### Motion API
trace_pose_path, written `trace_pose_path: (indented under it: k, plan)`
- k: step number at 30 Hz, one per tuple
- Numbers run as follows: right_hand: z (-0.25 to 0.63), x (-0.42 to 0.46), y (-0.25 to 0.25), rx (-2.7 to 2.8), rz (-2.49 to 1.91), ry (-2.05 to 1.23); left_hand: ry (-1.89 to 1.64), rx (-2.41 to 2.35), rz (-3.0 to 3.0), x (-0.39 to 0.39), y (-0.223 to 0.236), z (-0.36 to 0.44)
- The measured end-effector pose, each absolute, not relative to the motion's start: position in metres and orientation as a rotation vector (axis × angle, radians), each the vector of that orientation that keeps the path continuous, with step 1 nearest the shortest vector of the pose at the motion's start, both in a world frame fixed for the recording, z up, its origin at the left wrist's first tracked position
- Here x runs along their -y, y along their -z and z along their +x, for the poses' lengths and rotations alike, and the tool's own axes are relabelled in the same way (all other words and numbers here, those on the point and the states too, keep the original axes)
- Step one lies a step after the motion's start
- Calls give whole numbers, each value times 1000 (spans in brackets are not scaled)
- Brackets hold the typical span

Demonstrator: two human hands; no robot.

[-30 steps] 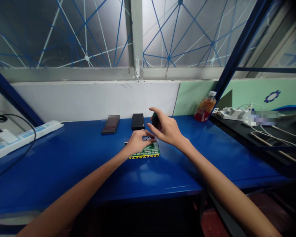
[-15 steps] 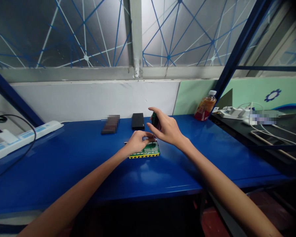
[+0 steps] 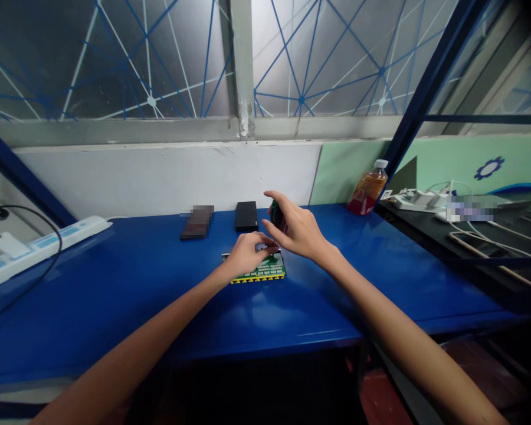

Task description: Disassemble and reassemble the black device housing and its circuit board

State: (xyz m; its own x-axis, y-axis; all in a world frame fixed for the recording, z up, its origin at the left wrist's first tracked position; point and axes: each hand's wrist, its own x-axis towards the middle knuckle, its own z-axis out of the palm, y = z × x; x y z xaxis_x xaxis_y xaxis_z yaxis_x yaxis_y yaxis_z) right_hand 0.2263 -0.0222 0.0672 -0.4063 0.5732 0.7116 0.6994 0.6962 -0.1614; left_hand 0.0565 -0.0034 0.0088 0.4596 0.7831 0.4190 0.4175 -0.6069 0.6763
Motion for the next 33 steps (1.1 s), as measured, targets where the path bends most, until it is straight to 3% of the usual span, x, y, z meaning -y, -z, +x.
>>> trace_pose_path:
  k: [33]
  plan:
    - [224, 23, -69, 2161, -1024, 88, -876, -1028, 2499, 12, -22, 53]
